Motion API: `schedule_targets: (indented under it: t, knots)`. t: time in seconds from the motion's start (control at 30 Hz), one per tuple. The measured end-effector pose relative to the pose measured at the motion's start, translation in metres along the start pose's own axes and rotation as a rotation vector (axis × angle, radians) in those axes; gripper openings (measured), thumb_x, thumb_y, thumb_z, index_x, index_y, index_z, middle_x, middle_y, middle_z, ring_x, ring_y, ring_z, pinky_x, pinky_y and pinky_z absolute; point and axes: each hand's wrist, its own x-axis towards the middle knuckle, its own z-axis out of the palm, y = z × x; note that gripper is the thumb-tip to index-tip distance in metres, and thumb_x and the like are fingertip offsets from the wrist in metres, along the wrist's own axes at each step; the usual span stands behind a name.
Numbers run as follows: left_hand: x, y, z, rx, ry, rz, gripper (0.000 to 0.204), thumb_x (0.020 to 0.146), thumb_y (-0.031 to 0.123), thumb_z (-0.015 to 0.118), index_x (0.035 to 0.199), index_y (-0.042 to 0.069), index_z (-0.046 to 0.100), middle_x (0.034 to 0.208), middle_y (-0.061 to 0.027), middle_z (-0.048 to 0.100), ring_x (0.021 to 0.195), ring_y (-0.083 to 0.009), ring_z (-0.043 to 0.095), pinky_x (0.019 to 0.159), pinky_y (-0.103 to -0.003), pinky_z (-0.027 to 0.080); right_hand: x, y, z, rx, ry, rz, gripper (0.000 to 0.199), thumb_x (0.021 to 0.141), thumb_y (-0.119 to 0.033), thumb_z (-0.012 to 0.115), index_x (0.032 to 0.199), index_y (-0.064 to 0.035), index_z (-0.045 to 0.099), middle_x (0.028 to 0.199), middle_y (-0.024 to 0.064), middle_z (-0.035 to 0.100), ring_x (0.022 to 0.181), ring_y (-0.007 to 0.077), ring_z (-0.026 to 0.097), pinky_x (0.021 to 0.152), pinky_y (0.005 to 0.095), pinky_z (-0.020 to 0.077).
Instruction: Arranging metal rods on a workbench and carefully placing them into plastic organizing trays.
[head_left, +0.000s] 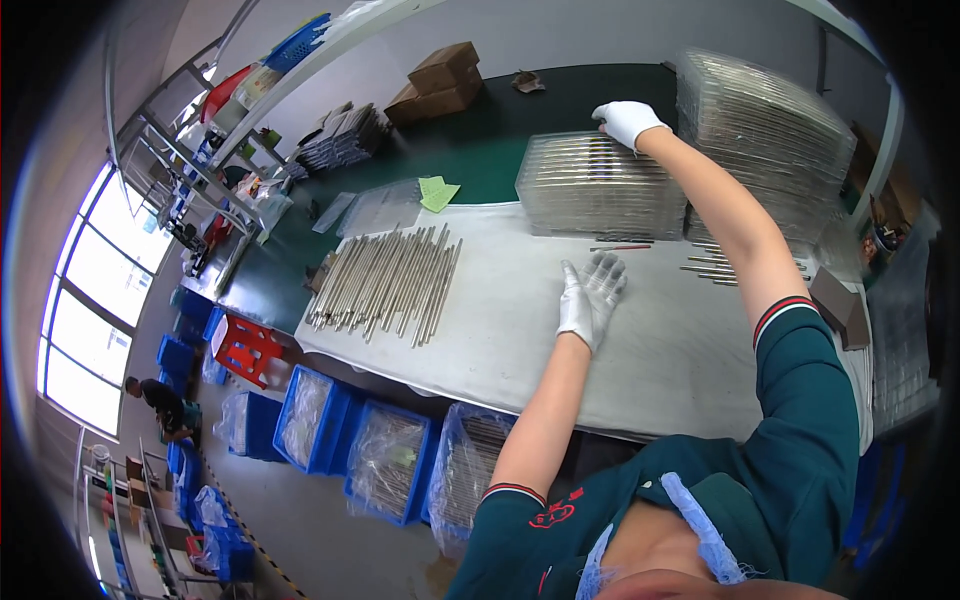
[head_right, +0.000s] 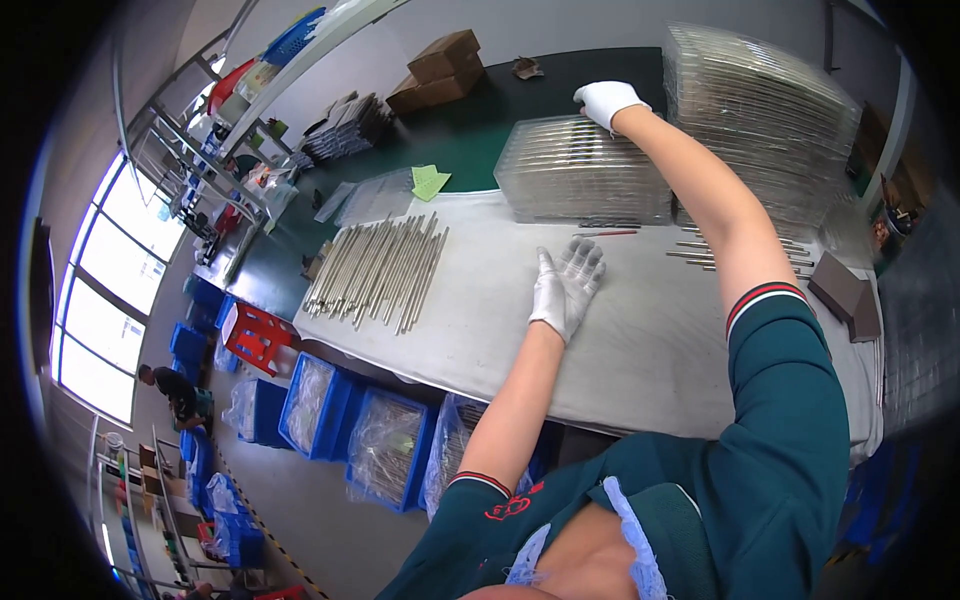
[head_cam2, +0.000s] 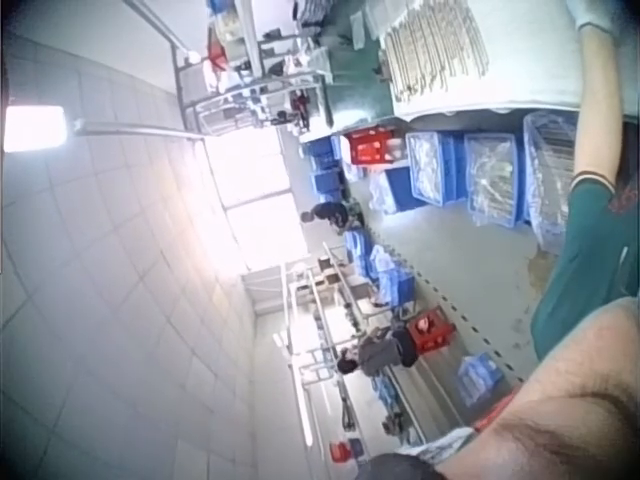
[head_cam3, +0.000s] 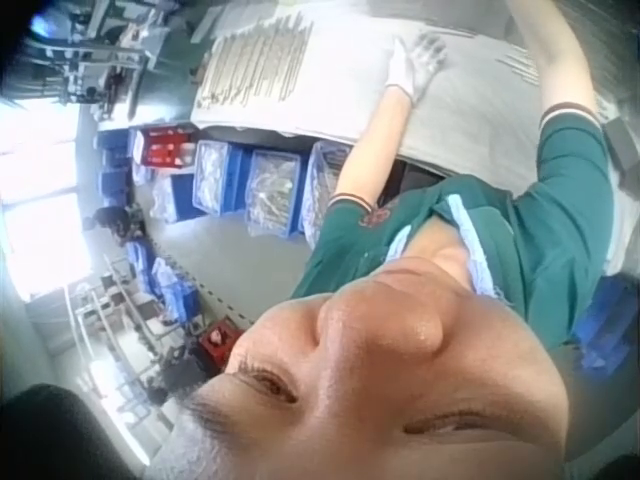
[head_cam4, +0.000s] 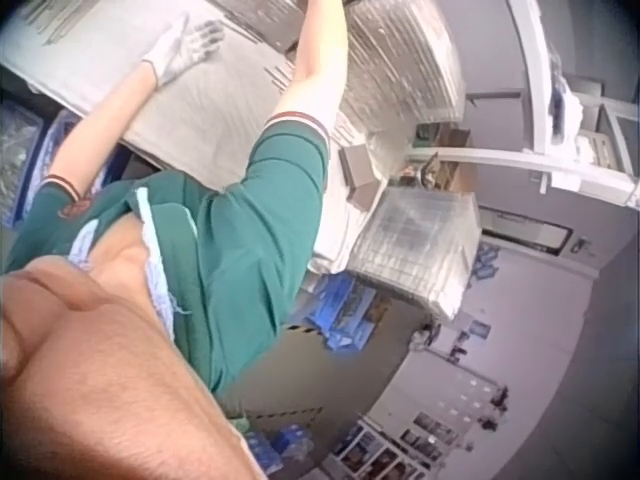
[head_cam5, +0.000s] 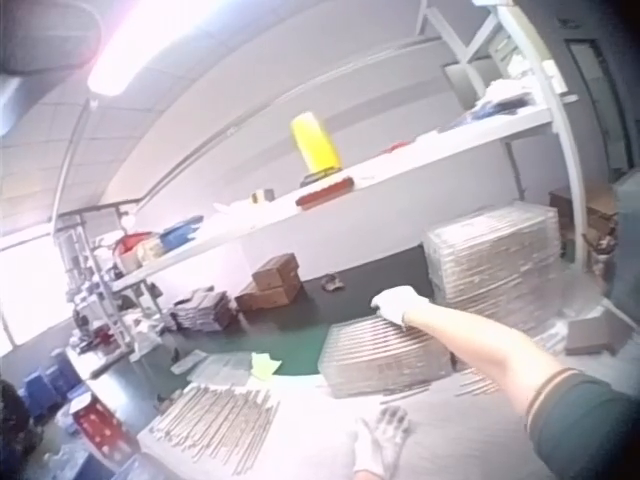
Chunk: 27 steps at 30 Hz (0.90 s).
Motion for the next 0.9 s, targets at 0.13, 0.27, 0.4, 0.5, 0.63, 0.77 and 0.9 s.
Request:
schedule_targets:
  t: [0.13,0.27,0.4,0.5,0.63,0.77,0.9]
  knots:
    - [0.001,0.006,-0.012,0.009,0.005,0.018,0.058,0.088,0.054,0.025,0.114,0.005,0.044,0.108,-0.0083,0.051,0.098,-0.0220,0.051,0.086,-0.036,0.043,-0.066,-0.045,-0.015,0.176,0.027,-0.241,0.033,0.083,-0.030,0.050,0.110,-0.0119,0.057,0.104,0.0116,0.059,0.094,0.0281,0.056,0.082,0.0350,0.0445]
    - [-0.004,0.005,-0.003,0.064,0.025,0.040,0.063,0.086,0.058,0.027,0.117,0.006,0.042,0.111,-0.0089,0.050,0.101,-0.0224,0.050,0.088,-0.036,0.042,-0.185,-0.061,-0.049,0.282,-0.243,-0.487,0.035,0.080,-0.034,0.054,0.106,-0.0107,0.058,0.102,0.0100,0.059,0.093,0.0277,0.056,0.082,0.0364,0.0441]
    - [-0.001,0.006,-0.005,0.033,-0.048,0.020,0.059,0.084,0.057,0.036,0.111,0.006,0.046,0.104,-0.0072,0.053,0.098,-0.0222,0.051,0.086,-0.039,0.044,-0.276,-0.046,-0.106,0.125,-0.043,-0.464,0.032,0.073,-0.029,0.063,0.098,-0.0099,0.060,0.101,0.0065,0.059,0.099,0.0256,0.053,0.089,0.0383,0.0406]
    - [-0.001,0.011,-0.014,0.015,-0.058,0.049,0.059,0.084,0.057,0.037,0.111,0.006,0.046,0.107,-0.0081,0.051,0.099,-0.0228,0.050,0.087,-0.039,0.042,-0.322,-0.024,-0.164,-0.140,0.162,-0.226,0.033,0.069,-0.018,0.066,0.100,-0.0092,0.059,0.103,0.0056,0.058,0.102,0.0243,0.051,0.096,0.0389,0.0353]
    - [-0.001,0.023,-0.027,-0.070,-0.042,0.094,0.056,0.084,0.055,0.039,0.108,0.006,0.049,0.104,-0.0085,0.054,0.098,-0.0230,0.051,0.086,-0.039,0.043,-0.390,0.012,-0.238,-0.561,0.428,0.086,0.041,0.071,-0.013,0.064,0.111,-0.0110,0.054,0.110,0.0067,0.055,0.107,0.0236,0.049,0.100,0.0401,0.0304]
    - [0.003,0.016,-0.019,-0.066,-0.040,0.090,0.053,0.085,0.054,0.039,0.102,0.006,0.053,0.100,-0.0083,0.057,0.096,-0.0231,0.053,0.084,-0.040,0.045,-0.484,0.068,-0.307,-0.933,0.567,0.527,0.036,0.081,-0.026,0.055,0.114,-0.0125,0.053,0.114,0.0072,0.054,0.106,0.0246,0.049,0.093,0.0332,0.0365]
    - [0.001,0.025,-0.033,-0.055,-0.051,0.141,0.053,0.084,0.054,0.040,0.105,0.007,0.052,0.104,-0.0066,0.055,0.098,-0.0217,0.052,0.085,-0.040,0.045,-0.519,0.083,-0.303,-0.463,0.320,0.729,0.032,0.082,-0.026,0.055,0.110,-0.0114,0.056,0.109,0.0078,0.056,0.101,0.0243,0.052,0.087,0.0298,0.0397]
